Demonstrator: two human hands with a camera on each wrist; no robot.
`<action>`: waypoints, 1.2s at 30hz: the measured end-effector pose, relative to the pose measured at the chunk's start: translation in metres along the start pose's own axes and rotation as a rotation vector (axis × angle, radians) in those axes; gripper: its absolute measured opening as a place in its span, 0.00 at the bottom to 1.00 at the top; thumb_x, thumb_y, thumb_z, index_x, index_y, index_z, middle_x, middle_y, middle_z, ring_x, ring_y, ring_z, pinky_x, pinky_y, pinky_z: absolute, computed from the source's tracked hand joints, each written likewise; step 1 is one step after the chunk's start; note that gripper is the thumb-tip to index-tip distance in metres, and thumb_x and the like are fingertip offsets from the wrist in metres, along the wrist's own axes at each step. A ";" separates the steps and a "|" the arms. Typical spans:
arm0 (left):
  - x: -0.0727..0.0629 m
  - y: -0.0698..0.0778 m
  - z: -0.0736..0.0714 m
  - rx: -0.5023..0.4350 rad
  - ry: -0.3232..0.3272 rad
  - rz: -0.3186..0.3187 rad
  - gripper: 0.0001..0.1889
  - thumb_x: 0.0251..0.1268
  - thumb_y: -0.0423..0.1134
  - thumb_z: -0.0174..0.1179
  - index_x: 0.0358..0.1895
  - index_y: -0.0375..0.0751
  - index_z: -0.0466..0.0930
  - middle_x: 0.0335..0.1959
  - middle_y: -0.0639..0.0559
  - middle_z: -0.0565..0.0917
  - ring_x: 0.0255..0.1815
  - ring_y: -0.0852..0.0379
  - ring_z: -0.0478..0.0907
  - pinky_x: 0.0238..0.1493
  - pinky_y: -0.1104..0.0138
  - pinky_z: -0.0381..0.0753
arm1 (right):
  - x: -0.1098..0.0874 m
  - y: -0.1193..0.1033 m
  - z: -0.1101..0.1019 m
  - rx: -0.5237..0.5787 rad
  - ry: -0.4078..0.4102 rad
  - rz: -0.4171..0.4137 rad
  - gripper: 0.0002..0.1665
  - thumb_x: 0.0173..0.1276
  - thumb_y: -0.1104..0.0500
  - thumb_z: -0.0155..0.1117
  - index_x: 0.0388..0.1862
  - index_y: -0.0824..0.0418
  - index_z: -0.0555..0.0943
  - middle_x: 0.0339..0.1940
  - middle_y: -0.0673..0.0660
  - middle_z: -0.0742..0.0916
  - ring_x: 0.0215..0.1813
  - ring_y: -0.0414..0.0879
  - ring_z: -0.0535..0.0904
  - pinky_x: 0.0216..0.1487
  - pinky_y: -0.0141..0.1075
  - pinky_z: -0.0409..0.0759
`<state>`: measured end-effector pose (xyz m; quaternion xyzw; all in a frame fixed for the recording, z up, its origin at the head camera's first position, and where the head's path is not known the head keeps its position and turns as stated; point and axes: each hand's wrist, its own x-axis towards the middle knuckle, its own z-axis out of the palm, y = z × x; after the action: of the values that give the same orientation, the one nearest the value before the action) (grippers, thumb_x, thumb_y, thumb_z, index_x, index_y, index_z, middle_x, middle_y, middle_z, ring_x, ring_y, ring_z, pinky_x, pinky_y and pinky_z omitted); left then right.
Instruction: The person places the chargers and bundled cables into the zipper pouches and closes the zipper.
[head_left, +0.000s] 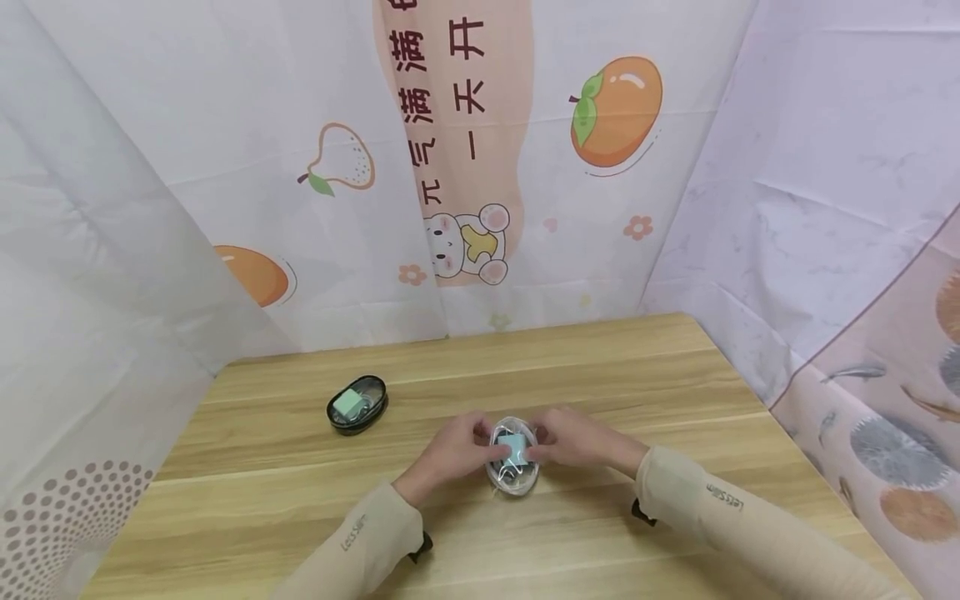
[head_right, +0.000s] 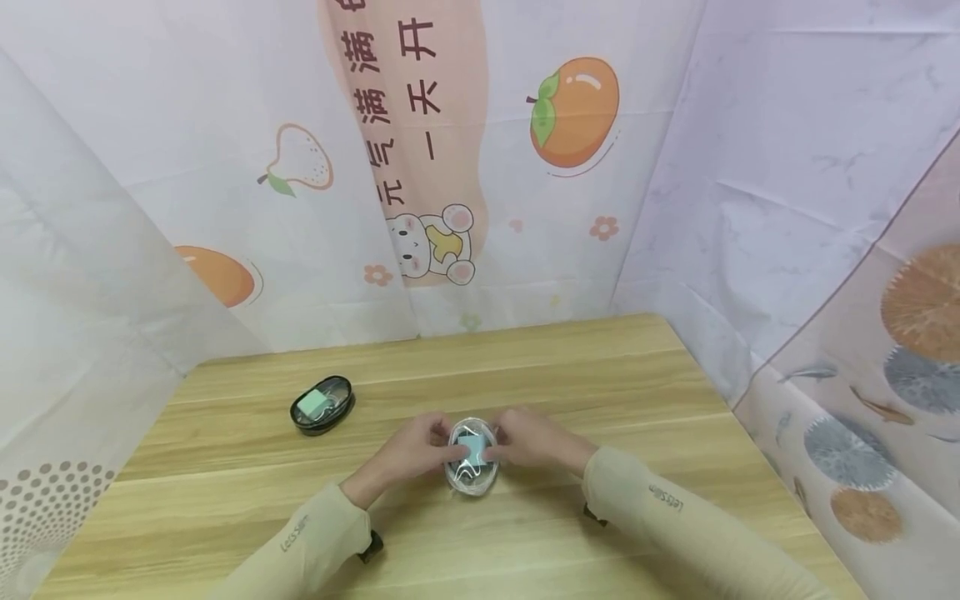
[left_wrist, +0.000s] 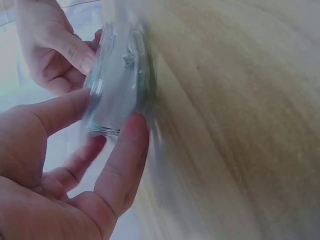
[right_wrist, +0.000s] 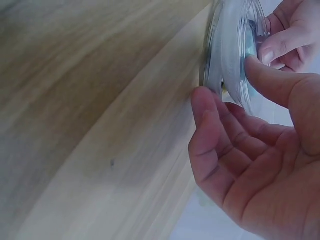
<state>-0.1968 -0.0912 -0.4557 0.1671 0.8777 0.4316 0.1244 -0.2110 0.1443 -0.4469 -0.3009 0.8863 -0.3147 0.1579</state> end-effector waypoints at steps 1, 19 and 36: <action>0.000 0.000 -0.001 -0.028 -0.001 0.002 0.15 0.60 0.45 0.74 0.35 0.41 0.77 0.35 0.53 0.81 0.36 0.57 0.76 0.34 0.66 0.78 | 0.000 0.000 0.000 0.008 0.000 0.004 0.17 0.69 0.55 0.72 0.53 0.62 0.84 0.41 0.56 0.90 0.41 0.43 0.86 0.40 0.33 0.84; 0.003 0.001 0.006 -0.246 -0.032 -0.031 0.40 0.58 0.44 0.75 0.67 0.30 0.65 0.41 0.44 0.84 0.42 0.54 0.83 0.46 0.60 0.81 | -0.001 -0.011 -0.003 0.064 0.085 -0.121 0.16 0.70 0.63 0.69 0.55 0.62 0.84 0.38 0.46 0.88 0.39 0.37 0.82 0.41 0.33 0.82; 0.003 0.001 -0.004 -0.364 0.045 -0.047 0.34 0.56 0.44 0.76 0.63 0.35 0.71 0.52 0.43 0.82 0.53 0.49 0.79 0.53 0.56 0.80 | -0.002 -0.018 -0.009 0.225 0.128 -0.137 0.24 0.74 0.58 0.66 0.64 0.66 0.75 0.44 0.54 0.85 0.33 0.48 0.84 0.34 0.37 0.84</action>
<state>-0.2007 -0.0918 -0.4525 0.1117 0.7914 0.5837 0.1430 -0.2063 0.1385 -0.4280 -0.3204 0.8310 -0.4407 0.1120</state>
